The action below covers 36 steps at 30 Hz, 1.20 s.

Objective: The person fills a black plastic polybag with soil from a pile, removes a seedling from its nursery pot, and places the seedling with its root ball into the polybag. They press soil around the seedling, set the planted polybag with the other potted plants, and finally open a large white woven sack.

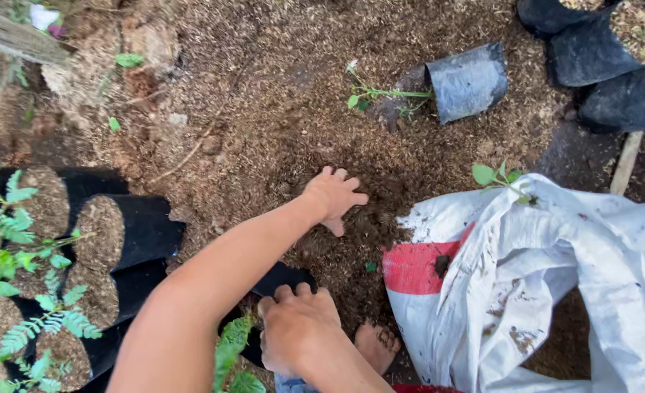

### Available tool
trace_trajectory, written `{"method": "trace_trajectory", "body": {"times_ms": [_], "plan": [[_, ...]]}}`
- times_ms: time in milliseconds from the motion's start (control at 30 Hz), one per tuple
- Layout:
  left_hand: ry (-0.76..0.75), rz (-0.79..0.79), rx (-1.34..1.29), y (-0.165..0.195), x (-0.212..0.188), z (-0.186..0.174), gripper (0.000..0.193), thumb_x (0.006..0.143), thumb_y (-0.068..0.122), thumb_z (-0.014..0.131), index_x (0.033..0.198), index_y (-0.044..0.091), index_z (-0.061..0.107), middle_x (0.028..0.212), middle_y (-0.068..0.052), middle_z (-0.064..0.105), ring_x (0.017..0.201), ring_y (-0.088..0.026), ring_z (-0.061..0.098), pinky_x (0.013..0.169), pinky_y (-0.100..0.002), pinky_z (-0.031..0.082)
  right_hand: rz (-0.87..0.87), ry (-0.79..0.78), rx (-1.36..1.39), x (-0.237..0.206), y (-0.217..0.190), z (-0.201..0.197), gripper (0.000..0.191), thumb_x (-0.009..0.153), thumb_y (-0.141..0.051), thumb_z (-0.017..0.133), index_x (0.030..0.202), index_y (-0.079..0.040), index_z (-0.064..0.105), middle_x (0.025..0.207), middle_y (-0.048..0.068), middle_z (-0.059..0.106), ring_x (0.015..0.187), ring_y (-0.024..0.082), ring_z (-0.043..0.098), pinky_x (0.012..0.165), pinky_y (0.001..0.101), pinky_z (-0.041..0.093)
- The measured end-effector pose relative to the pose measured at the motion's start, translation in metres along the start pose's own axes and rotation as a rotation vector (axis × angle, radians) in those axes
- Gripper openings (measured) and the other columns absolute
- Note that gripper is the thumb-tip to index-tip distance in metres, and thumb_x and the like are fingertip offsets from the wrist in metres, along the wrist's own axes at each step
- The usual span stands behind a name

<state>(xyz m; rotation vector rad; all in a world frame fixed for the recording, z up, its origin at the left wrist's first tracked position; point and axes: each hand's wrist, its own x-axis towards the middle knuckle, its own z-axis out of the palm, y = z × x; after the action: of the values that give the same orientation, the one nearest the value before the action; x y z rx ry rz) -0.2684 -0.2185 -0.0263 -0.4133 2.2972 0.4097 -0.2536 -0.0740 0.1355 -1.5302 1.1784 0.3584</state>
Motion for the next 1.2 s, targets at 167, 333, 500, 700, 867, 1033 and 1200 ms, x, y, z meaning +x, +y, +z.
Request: {"method": "trace_trajectory", "body": {"times_ms": [167,333,500,700,867,1033,1200], "plan": [[-0.056,-0.185,-0.213,-0.079,-0.034,0.007,0.104,0.070,0.061,0.077,0.161,0.039,0.032,0.122,-0.003,0.074,0.121,-0.024,0.065,0.121,-0.051,0.029,0.001,-0.001,0.021,-0.003,-0.001,-0.004,0.048,0.088,-0.030,0.064,0.129,-0.006,0.060,0.130,0.015,0.058,0.126,0.035,0.051,0.099,0.0523,0.042],[0.381,-0.609,-0.640,-0.127,-0.064,0.025,0.112,0.067,0.077,0.081,0.157,0.032,0.032,0.160,-0.020,0.027,0.141,-0.045,0.031,0.111,-0.060,0.032,-0.011,0.036,0.045,-0.004,-0.001,-0.003,0.046,0.089,-0.029,0.063,0.128,-0.006,0.060,0.128,0.015,0.058,0.125,0.035,0.051,0.099,0.0522,0.041],[0.130,-0.743,-0.768,-0.099,-0.030,0.056,0.119,0.067,0.069,0.078,0.163,0.025,0.024,0.165,-0.018,0.028,0.147,-0.044,0.034,0.116,-0.057,0.040,0.010,0.034,0.039,0.002,-0.010,-0.005,0.045,0.090,-0.031,0.062,0.129,-0.006,0.060,0.129,0.015,0.058,0.126,0.035,0.050,0.102,0.0526,0.039],[0.053,-0.307,-1.060,-0.118,-0.040,0.060,0.124,0.062,0.080,0.066,0.164,0.022,0.023,0.165,-0.015,0.031,0.150,-0.038,0.033,0.116,-0.058,0.031,0.010,0.023,0.054,0.005,-0.009,-0.009,0.043,0.090,-0.030,0.060,0.127,-0.007,0.060,0.128,0.013,0.058,0.126,0.034,0.051,0.102,0.0515,0.040],[0.234,-0.785,-0.950,-0.097,-0.064,0.081,0.121,0.075,0.088,0.058,0.162,0.010,0.026,0.162,-0.030,0.029,0.149,-0.046,0.033,0.119,-0.056,0.034,0.010,-0.003,0.071,0.004,0.000,-0.011,0.042,0.091,-0.029,0.060,0.126,-0.006,0.060,0.130,0.014,0.058,0.127,0.035,0.050,0.103,0.0527,0.039],[0.176,-0.987,-1.079,-0.048,-0.055,0.106,0.126,0.069,0.076,0.069,0.165,0.012,0.017,0.163,-0.027,0.026,0.144,-0.050,0.036,0.118,-0.054,0.038,-0.010,-0.010,0.042,0.002,0.000,-0.013,0.041,0.091,-0.030,0.060,0.123,-0.004,0.063,0.128,0.015,0.059,0.126,0.036,0.051,0.102,0.0528,0.040],[0.018,-0.579,-1.385,-0.069,-0.054,0.078,0.107,0.076,0.065,0.068,0.158,0.012,0.024,0.158,-0.014,0.038,0.147,-0.034,0.040,0.117,-0.058,0.035,-0.028,-0.002,0.064,0.006,-0.003,-0.012,0.043,0.089,-0.031,0.062,0.122,-0.004,0.064,0.125,0.015,0.061,0.123,0.036,0.053,0.100,0.0522,0.042]]}}
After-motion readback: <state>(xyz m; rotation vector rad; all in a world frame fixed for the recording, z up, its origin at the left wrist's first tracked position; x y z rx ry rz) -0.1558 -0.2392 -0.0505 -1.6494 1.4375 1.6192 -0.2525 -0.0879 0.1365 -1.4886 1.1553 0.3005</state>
